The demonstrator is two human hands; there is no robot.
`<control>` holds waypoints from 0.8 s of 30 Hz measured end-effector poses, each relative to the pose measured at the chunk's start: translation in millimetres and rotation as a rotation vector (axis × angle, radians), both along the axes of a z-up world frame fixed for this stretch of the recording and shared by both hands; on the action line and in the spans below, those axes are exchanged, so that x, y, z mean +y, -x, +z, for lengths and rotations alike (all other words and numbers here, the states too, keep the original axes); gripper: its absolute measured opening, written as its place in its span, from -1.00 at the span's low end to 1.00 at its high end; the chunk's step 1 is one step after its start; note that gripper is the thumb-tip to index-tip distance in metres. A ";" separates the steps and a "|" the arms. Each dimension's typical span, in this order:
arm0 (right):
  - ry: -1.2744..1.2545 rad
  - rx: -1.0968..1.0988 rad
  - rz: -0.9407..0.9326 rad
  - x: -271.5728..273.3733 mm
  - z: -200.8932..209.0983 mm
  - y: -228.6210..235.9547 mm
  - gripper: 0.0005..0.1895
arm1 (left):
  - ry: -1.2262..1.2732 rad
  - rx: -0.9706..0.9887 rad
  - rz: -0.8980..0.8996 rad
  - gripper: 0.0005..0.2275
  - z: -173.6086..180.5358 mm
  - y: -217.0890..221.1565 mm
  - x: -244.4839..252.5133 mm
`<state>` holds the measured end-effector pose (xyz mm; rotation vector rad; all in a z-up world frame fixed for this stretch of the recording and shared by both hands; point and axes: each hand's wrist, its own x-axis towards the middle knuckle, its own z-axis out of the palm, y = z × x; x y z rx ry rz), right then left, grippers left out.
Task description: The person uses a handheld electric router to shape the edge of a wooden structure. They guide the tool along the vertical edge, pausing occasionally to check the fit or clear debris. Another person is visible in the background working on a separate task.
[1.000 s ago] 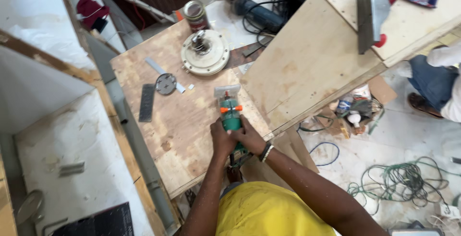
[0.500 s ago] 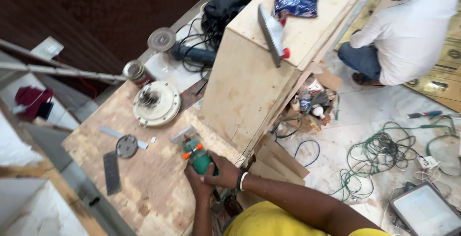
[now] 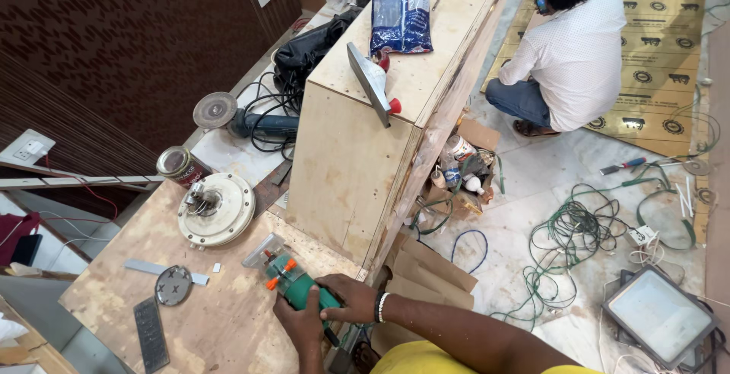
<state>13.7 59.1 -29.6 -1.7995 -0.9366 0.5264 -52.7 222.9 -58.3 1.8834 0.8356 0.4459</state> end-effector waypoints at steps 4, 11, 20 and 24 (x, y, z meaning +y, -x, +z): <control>0.002 0.027 -0.015 -2.7 -1.0 2.2 -0.05 | 0.013 0.022 -0.004 -0.26 1.8 -0.1 -1.0; -0.001 -0.006 -0.012 -4.5 -0.3 2.3 -0.10 | -0.053 0.004 -0.008 -0.25 -0.9 -0.4 -1.3; 0.038 -0.021 -0.009 -4.6 0.2 1.3 -0.11 | 0.010 -0.024 0.017 -0.29 18.4 -1.0 -9.1; 0.042 0.005 -0.025 -5.2 0.9 2.0 -0.11 | 0.060 0.018 0.035 -0.32 24.8 -1.9 -11.4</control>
